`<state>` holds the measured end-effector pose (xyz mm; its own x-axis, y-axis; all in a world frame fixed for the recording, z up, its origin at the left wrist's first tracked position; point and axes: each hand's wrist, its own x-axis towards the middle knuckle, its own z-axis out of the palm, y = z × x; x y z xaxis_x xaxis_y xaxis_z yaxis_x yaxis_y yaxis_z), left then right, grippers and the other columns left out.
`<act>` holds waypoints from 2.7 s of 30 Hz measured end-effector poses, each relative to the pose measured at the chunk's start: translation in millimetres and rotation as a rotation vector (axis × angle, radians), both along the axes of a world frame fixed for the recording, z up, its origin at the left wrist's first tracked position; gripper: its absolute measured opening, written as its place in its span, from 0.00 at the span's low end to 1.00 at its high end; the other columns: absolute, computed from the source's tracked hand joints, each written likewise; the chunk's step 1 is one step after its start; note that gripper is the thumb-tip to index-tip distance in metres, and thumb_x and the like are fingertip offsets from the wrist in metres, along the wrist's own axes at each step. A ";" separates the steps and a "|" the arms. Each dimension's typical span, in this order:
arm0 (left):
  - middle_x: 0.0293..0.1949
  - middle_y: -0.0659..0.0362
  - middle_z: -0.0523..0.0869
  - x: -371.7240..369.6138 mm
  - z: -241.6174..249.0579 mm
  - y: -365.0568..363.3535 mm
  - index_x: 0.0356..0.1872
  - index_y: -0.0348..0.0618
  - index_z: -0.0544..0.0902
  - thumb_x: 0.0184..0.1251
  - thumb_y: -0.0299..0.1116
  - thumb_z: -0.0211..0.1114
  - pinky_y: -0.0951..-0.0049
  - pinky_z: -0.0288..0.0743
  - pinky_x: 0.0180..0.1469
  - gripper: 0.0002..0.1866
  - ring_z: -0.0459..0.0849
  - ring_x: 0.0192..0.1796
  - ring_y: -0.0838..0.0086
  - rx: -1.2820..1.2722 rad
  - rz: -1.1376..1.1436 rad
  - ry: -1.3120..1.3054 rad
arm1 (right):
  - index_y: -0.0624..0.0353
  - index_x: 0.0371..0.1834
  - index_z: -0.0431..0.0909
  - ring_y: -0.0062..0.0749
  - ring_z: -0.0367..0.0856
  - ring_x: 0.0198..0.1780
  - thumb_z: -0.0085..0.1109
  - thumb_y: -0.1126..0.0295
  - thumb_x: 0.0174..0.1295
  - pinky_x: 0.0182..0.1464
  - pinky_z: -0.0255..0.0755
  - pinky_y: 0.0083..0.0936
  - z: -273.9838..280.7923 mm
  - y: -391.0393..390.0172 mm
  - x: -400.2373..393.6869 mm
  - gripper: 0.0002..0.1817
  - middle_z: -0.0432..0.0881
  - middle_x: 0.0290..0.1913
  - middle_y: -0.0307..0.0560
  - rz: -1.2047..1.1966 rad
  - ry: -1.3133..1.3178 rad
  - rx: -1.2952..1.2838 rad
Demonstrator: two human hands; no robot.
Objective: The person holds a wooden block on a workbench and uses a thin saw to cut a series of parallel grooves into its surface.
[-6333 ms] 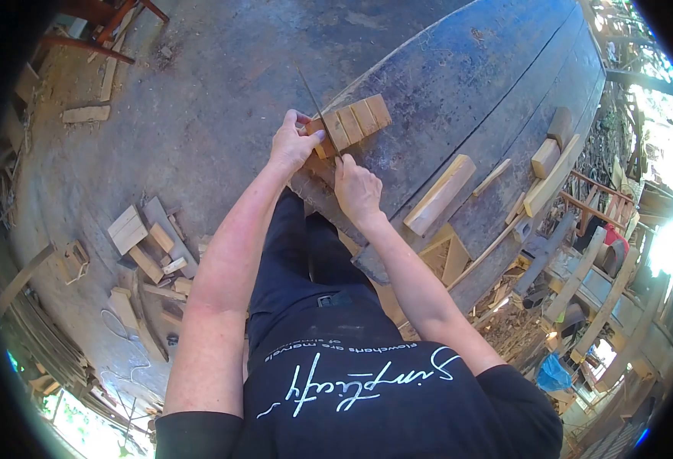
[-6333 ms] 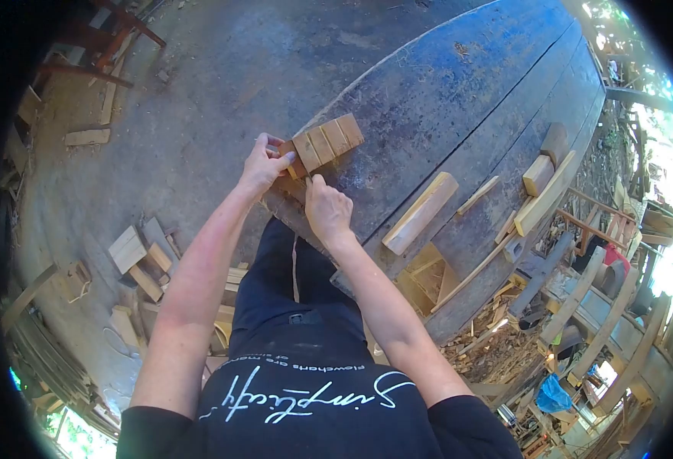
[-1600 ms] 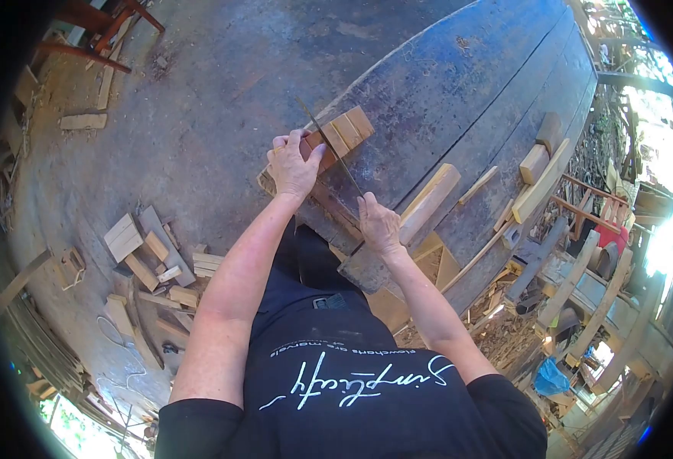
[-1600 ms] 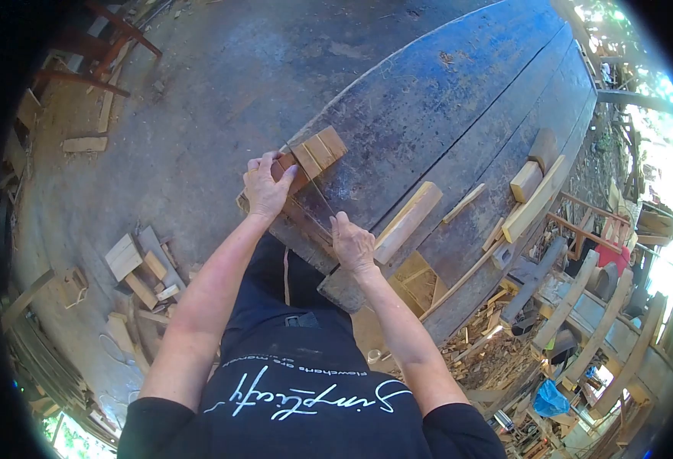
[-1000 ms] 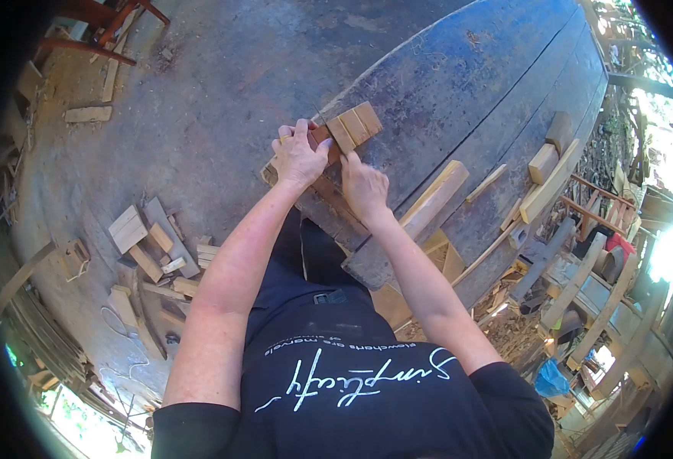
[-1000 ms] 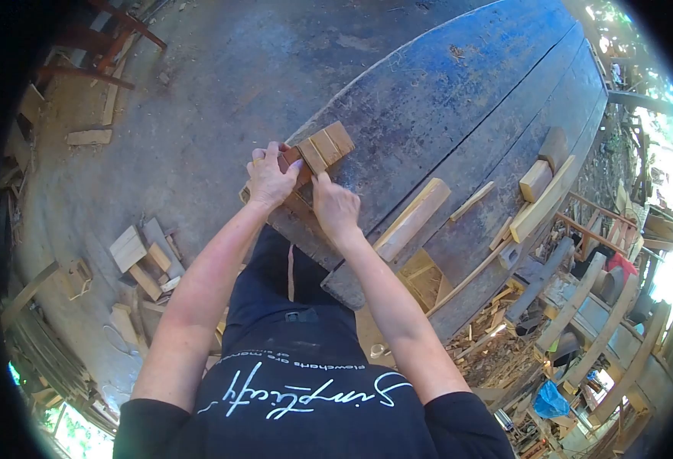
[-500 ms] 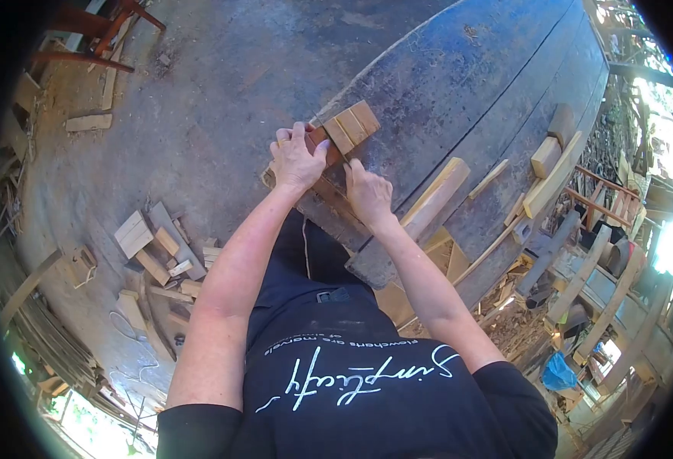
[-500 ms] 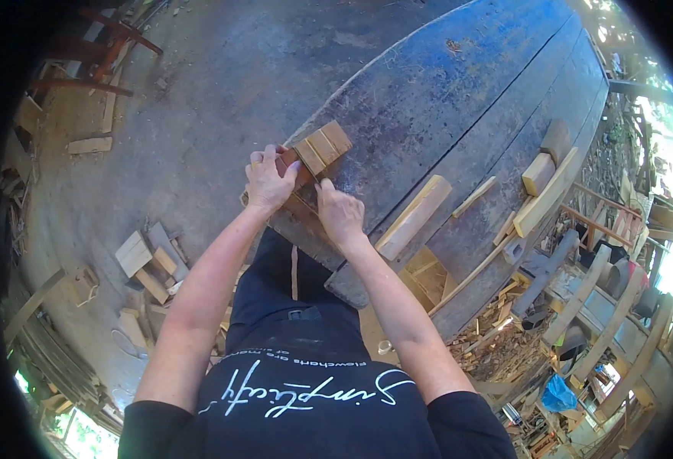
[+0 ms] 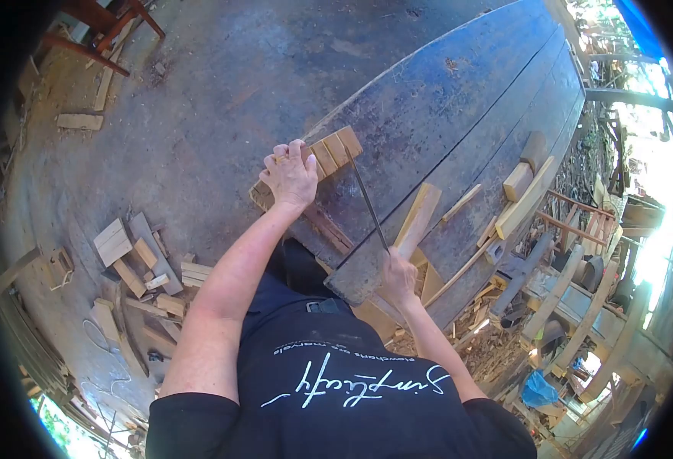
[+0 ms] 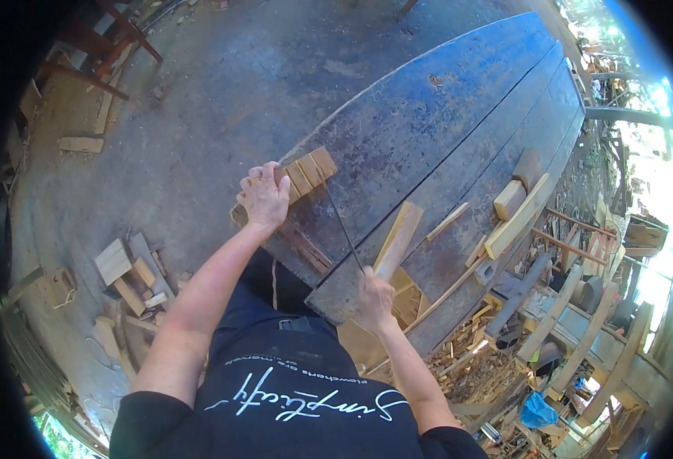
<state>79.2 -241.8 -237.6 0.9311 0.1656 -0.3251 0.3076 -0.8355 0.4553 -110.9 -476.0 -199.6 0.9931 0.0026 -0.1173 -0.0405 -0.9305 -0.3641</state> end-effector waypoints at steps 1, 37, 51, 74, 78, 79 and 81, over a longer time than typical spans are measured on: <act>0.55 0.57 0.72 1.1 -5.4 -5.3 0.56 0.61 0.73 0.68 0.50 0.58 0.47 0.63 0.56 0.18 0.70 0.59 0.55 -0.002 0.066 -0.068 | 0.56 0.32 0.71 0.53 0.80 0.22 0.51 0.62 0.71 0.24 0.71 0.45 -9.0 9.3 19.8 0.11 0.78 0.19 0.54 -0.012 -0.015 0.018; 0.46 0.58 0.87 36.4 -26.5 -48.4 0.43 0.58 0.88 0.67 0.48 0.48 0.54 0.64 0.57 0.19 0.82 0.51 0.58 0.298 0.419 -0.039 | 0.53 0.35 0.73 0.48 0.85 0.26 0.49 0.60 0.71 0.28 0.78 0.43 -26.0 49.5 127.7 0.11 0.83 0.25 0.51 0.082 0.143 -0.042; 0.49 0.59 0.86 37.0 -26.0 -48.6 0.47 0.59 0.87 0.67 0.49 0.49 0.53 0.66 0.57 0.20 0.81 0.53 0.59 0.301 0.405 0.011 | 0.54 0.34 0.72 0.48 0.85 0.25 0.50 0.60 0.71 0.27 0.78 0.42 -13.6 31.9 97.2 0.11 0.83 0.26 0.52 0.070 0.205 -0.050; 0.46 0.57 0.85 36.1 -26.8 -44.6 0.43 0.58 0.88 0.67 0.49 0.49 0.54 0.65 0.56 0.19 0.81 0.51 0.58 0.303 0.395 -0.017 | 0.58 0.35 0.70 0.52 0.84 0.30 0.51 0.61 0.72 0.32 0.78 0.42 -19.7 83.1 159.5 0.12 0.81 0.28 0.53 0.069 0.114 -0.014; 0.46 0.57 0.85 36.2 -28.3 -45.9 0.42 0.58 0.88 0.68 0.49 0.48 0.53 0.64 0.57 0.19 0.81 0.51 0.58 0.329 0.398 0.000 | 0.60 0.37 0.70 0.54 0.82 0.35 0.50 0.61 0.72 0.36 0.77 0.43 -17.4 66.2 140.5 0.13 0.79 0.33 0.56 0.090 0.022 0.131; 0.46 0.57 0.85 35.7 -27.9 -46.6 0.42 0.58 0.88 0.68 0.49 0.48 0.53 0.64 0.57 0.19 0.81 0.51 0.58 0.332 0.402 -0.005 | 0.61 0.37 0.70 0.54 0.82 0.35 0.50 0.62 0.72 0.36 0.77 0.43 -19.3 65.4 139.7 0.12 0.78 0.34 0.56 0.110 -0.031 0.165; 0.45 0.57 0.85 35.3 -27.3 -45.8 0.42 0.56 0.88 0.69 0.49 0.48 0.53 0.64 0.56 0.20 0.81 0.51 0.57 0.306 0.402 -0.023 | 0.60 0.37 0.70 0.53 0.82 0.34 0.50 0.62 0.72 0.35 0.77 0.43 -23.5 65.1 139.3 0.12 0.79 0.33 0.56 0.150 -0.067 0.184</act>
<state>114.5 -287.6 -264.9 0.7804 0.5968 -0.1863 0.6252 -0.7492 0.2186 28.4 -411.0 -223.0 0.9855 0.1661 -0.0355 0.1230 -0.8422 -0.5249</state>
